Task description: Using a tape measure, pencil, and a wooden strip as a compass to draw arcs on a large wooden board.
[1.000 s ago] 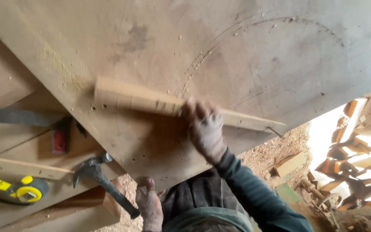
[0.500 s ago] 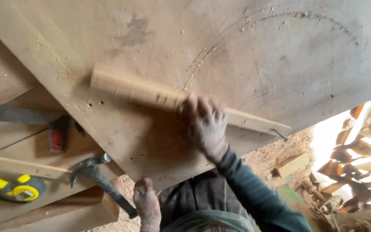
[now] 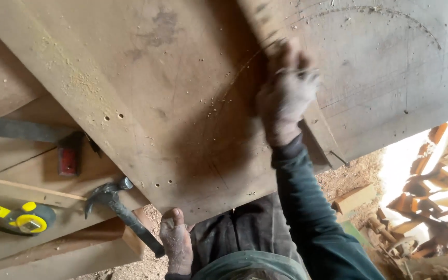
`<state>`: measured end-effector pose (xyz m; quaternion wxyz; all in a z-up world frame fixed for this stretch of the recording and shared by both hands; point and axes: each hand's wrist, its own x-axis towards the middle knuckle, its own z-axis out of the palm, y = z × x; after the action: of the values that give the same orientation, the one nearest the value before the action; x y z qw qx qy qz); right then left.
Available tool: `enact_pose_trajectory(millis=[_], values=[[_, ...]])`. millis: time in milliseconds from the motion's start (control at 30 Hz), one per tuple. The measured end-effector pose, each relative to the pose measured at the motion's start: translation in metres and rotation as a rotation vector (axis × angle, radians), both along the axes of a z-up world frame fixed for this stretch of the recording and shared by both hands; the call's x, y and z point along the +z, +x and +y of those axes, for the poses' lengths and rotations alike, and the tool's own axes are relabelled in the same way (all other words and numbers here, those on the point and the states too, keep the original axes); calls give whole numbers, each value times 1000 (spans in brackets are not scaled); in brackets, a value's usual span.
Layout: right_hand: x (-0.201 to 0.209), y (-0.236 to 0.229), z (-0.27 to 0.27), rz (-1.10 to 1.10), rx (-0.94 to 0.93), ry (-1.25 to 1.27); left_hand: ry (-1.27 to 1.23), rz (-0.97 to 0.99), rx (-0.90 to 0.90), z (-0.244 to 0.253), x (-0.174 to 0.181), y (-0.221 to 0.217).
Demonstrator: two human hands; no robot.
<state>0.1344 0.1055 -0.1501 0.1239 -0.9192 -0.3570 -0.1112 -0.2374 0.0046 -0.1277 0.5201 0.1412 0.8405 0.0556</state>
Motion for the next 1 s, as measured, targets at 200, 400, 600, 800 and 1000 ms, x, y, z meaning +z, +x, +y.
enact_pose_trajectory(millis=[200,400,600,800,1000], values=[[-2,-50,-38,67,358,-115,-71,20,-35,20,29,25],[2,-16,-20,-10,141,-10,-65,-19,-29,16,17,15],[8,-32,-34,86,513,-145,184,29,-585,0,-9,-5],[44,-32,3,627,116,345,-78,56,-10,2,20,10],[29,-107,-95,223,753,-209,-25,99,-144,-11,1,-4]])
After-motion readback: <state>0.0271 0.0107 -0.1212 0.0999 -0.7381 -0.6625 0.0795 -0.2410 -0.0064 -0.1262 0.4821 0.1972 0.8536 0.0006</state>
